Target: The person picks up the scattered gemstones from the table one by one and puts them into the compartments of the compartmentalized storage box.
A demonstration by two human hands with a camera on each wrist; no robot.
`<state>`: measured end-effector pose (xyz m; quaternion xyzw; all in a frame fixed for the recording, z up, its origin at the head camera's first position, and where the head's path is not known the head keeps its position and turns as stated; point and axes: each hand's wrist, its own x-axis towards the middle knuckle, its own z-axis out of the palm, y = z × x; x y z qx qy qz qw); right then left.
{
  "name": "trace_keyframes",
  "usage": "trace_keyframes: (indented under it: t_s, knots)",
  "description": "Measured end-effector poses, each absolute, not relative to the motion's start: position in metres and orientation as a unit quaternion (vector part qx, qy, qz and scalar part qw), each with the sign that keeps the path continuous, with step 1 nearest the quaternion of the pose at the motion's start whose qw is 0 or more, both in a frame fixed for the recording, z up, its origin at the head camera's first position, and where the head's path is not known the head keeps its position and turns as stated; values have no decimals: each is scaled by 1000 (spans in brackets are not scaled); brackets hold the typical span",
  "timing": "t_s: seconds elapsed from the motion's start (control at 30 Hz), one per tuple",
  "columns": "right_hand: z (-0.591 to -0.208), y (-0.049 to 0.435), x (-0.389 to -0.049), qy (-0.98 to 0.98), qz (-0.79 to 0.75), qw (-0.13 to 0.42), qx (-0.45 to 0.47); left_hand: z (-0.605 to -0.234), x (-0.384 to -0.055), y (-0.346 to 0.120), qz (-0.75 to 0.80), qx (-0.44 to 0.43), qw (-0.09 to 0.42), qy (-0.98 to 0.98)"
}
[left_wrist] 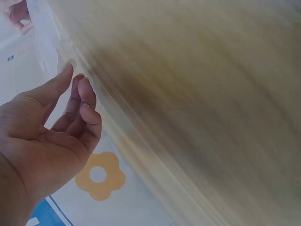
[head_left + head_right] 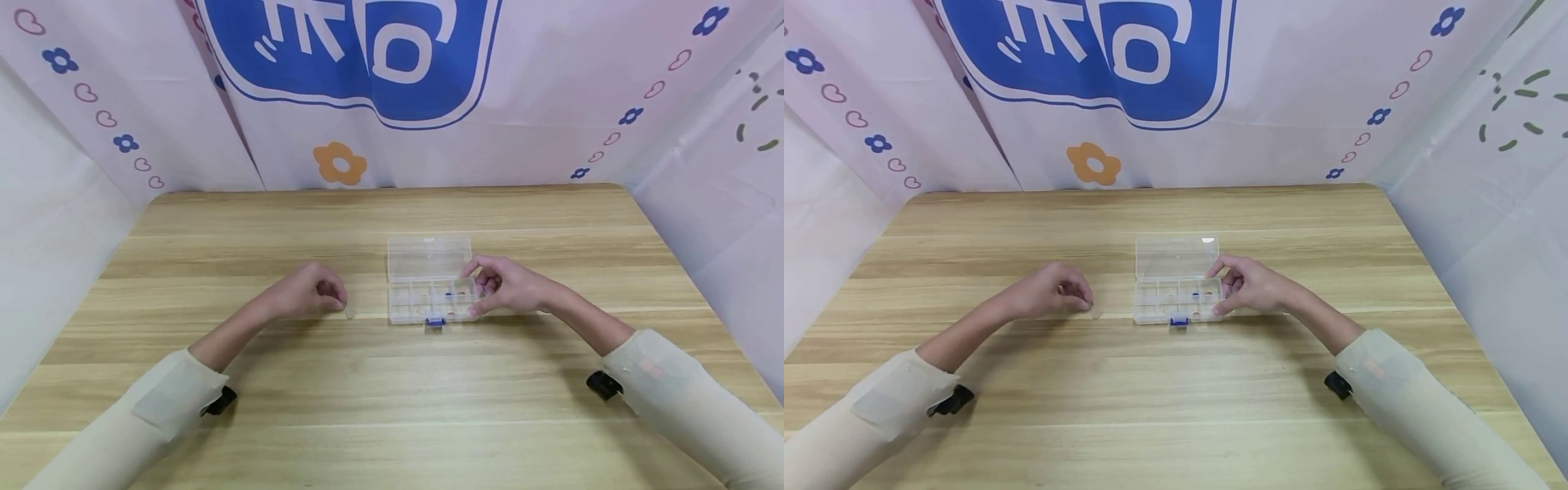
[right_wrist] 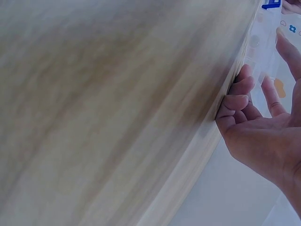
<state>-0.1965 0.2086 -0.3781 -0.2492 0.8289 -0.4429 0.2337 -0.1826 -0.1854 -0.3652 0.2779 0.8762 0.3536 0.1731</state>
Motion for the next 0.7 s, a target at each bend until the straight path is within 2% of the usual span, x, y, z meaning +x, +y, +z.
trace_keyframes:
  t_s: [0.7]
  knots:
    - [-379, 209, -196, 831, -439, 231, -252, -358, -181, -185, 345, 259, 162, 887]
